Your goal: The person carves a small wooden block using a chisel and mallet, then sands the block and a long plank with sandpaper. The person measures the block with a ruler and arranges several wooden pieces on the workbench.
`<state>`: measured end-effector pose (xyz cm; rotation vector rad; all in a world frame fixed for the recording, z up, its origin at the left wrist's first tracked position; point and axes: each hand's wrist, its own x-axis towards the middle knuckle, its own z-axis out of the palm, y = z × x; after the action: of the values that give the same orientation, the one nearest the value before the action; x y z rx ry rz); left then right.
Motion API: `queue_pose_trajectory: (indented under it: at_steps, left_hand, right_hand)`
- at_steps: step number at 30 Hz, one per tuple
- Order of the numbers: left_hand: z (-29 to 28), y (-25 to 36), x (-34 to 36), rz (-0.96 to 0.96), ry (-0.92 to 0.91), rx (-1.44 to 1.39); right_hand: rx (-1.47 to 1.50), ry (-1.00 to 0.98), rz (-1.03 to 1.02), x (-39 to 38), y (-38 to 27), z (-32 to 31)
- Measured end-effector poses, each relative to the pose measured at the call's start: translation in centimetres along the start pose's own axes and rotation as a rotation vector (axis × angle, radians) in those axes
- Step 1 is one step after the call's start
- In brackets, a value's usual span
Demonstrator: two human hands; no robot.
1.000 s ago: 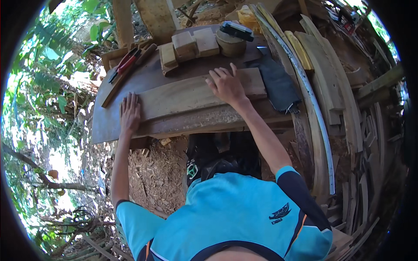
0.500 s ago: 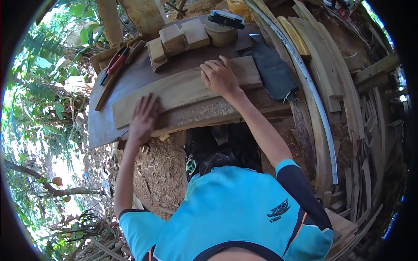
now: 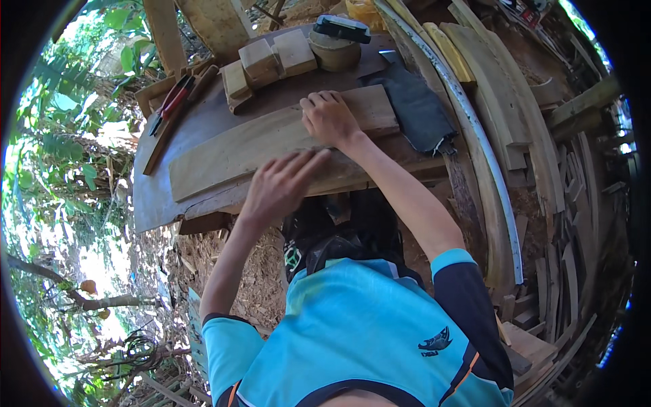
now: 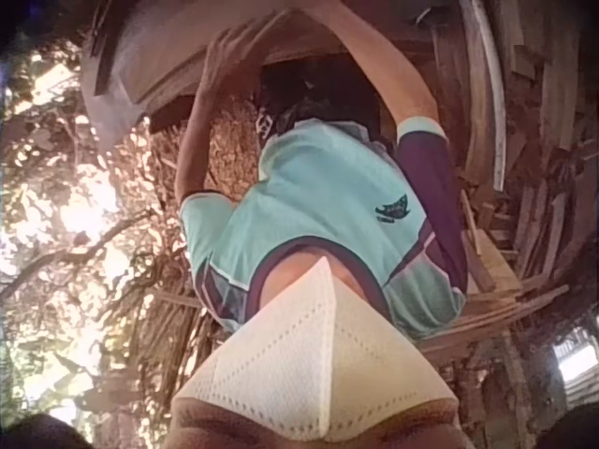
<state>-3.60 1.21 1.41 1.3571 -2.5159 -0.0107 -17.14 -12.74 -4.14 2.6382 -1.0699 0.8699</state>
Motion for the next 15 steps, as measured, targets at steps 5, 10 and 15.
queue_pose_trajectory:
  at_steps: [5, 10, 15]
  left_hand:
    - [-2.4, 4.1, 3.4, 0.127, -0.167, 0.126]
    - [-1.7, 3.7, 3.8, 0.144, -0.184, 0.152]
    - [-3.1, 0.2, 1.6, -0.029, -0.055, 0.226]
  right_hand:
    - [-0.025, -0.037, -0.01, 0.1, -0.2, -0.2]
    - [-0.015, -0.02, -0.011, 0.1, -0.4, 0.1]
    - [-0.014, 0.0, 0.001, -0.3, 0.1, 0.2]
